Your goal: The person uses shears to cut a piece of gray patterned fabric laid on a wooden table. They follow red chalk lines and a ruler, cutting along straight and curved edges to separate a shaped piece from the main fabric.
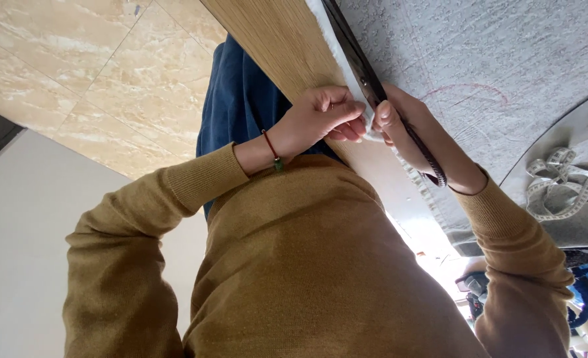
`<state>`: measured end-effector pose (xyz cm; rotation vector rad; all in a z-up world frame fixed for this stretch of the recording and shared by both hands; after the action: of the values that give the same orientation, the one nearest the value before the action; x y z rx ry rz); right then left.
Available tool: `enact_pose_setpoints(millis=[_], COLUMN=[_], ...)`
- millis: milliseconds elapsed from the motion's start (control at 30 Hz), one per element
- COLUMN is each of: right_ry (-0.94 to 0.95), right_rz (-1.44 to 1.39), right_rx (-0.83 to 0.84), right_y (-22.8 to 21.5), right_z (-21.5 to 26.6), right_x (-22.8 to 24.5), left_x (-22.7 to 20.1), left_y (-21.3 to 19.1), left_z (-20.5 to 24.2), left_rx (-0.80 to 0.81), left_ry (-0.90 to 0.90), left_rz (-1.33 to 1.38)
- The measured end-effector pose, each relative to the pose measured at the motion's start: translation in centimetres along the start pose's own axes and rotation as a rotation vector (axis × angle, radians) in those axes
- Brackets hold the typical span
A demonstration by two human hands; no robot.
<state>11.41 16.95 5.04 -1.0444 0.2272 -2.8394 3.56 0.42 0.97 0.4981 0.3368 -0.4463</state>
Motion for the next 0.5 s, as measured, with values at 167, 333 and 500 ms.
enact_pose_setpoints(millis=[167,333,500], right_ry=[0.002,-0.17,-0.068], right_rz=[-0.06,-0.051,-0.083], right_rx=[-0.028,0.001,0.006], right_y=[0.2,0.2,0.4], right_z=[0.1,0.4,-0.4], right_x=[1.2,4.4,5.2], left_x=[-1.3,-8.9,-12.7], left_y=[-1.0,-5.1,-8.2], left_z=[0.2,2.3,1.7], left_rx=[0.047,-0.269,-0.782], left_ry=[0.134,0.633,1.172], left_rz=[-0.15,-0.476,-0.771])
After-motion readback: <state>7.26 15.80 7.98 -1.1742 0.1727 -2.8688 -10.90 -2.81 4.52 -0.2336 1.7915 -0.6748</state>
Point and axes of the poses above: each hand's wrist, its own z-axis away from the middle knuckle, its own y-axis out of the palm, x = y × z, the point moved 3 cm from there along -z, towards the middle knuckle, and after that the axes turned 15 degrees about -x, right-handed, at the moved point
